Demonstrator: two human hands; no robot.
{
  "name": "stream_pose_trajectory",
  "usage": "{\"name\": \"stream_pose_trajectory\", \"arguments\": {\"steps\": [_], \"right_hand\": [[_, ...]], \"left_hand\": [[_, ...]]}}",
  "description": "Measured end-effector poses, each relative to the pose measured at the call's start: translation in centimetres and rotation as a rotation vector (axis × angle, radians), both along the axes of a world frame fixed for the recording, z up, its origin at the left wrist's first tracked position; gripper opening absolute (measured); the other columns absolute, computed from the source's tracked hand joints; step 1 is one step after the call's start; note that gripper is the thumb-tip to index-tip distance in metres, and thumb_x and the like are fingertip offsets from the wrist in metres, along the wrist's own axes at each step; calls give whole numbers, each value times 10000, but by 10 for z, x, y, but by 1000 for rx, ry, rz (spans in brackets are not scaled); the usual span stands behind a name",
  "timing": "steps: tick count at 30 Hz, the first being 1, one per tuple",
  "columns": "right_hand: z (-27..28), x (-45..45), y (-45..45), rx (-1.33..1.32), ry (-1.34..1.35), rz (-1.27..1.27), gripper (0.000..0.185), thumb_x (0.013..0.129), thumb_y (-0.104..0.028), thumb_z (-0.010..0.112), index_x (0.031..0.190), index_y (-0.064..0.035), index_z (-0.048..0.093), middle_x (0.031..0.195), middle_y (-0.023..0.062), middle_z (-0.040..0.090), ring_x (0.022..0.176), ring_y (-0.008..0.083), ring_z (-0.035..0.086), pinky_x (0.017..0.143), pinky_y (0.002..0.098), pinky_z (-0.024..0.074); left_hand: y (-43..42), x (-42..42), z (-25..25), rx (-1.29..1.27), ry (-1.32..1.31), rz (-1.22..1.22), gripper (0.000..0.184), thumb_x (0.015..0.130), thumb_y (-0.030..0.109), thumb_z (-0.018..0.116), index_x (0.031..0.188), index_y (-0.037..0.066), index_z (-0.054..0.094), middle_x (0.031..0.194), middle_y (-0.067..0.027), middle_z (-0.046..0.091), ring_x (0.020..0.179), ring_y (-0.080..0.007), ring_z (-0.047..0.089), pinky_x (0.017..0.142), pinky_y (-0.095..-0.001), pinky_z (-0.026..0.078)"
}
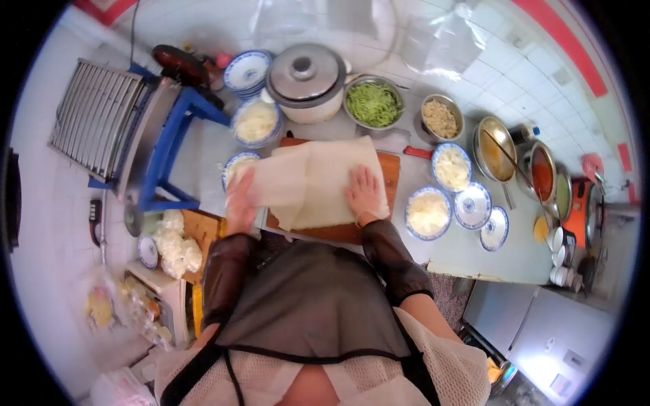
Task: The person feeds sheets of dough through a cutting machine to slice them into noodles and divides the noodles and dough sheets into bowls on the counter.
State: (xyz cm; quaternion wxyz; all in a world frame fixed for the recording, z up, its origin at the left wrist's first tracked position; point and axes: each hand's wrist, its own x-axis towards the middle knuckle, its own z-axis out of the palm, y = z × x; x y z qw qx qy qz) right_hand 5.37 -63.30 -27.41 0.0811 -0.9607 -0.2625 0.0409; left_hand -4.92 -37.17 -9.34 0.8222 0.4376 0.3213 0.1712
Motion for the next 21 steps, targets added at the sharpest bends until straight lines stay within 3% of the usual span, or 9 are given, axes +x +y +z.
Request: {"name": "stream_pose_trajectory", "arguments": {"steps": [5,8,13,15,16,17,18,19,21], "right_hand": [[8,-2,5,-129,-36,13,605,863,-378,438,1402,-172,256,1474,89,171,1363,250,138,1085,435,140],[2,0,4,-96,-30,35,610,859,-360,451,1403,-167,252,1475,100,162,1363,263,134,1085,445,138],[-2,5,17,-85,81,-28,627,834,-276,479,1403,-154,246,1477,110,144,1363,293,113,1079,476,144],[-8,18,30,-137,103,-29,601,826,-216,480,1389,-149,282,1454,129,212,1350,287,171,1082,447,166],[-33,33,31,-90,78,12,577,807,-173,491,1361,-145,334,1406,136,295,1316,291,240,1068,431,203],[-23,42,49,-43,52,55,558,787,-130,501,1333,-140,386,1358,142,378,1283,295,309,1054,414,241],[-19,49,80,136,4,70,508,763,-81,501,1267,-124,452,1271,145,452,1215,306,379,1018,402,289],[30,39,144,313,-37,84,469,738,-33,501,1201,-108,519,1183,148,526,1146,317,450,981,389,338],[59,20,254,548,-19,414,334,741,-35,526,1070,-79,562,1053,155,555,1010,335,503,874,408,403]], "left_hand": [[37,-69,67,220,-72,269,311,855,126,597,1139,40,502,983,-48,583,867,-141,567,731,-272,480],[53,-101,97,127,-148,391,366,852,105,591,1187,22,468,1019,-71,573,885,-165,565,756,-292,485],[62,-130,122,215,-126,657,480,846,87,573,1275,-10,380,1079,-110,538,937,-187,544,806,-318,472],[68,-141,132,289,-157,628,540,826,129,568,1294,-26,348,1093,-126,532,971,-200,536,832,-333,457],[71,-143,139,363,-155,616,600,794,181,573,1294,-45,332,1096,-134,533,1003,-224,533,849,-337,445],[79,-157,126,360,-156,631,600,794,181,573,1294,-45,332,1096,-134,533,1003,-224,533,849,-337,445],[88,-177,103,572,-267,629,520,825,191,525,1263,-44,374,1102,-177,539,1004,-251,546,850,-359,453],[95,-189,90,786,-370,620,452,856,201,478,1231,-43,416,1108,-219,545,1006,-277,559,852,-381,460],[80,-170,155,556,-120,613,493,839,273,485,1191,-68,426,1110,-271,534,985,-317,573,844,-408,469]]}}
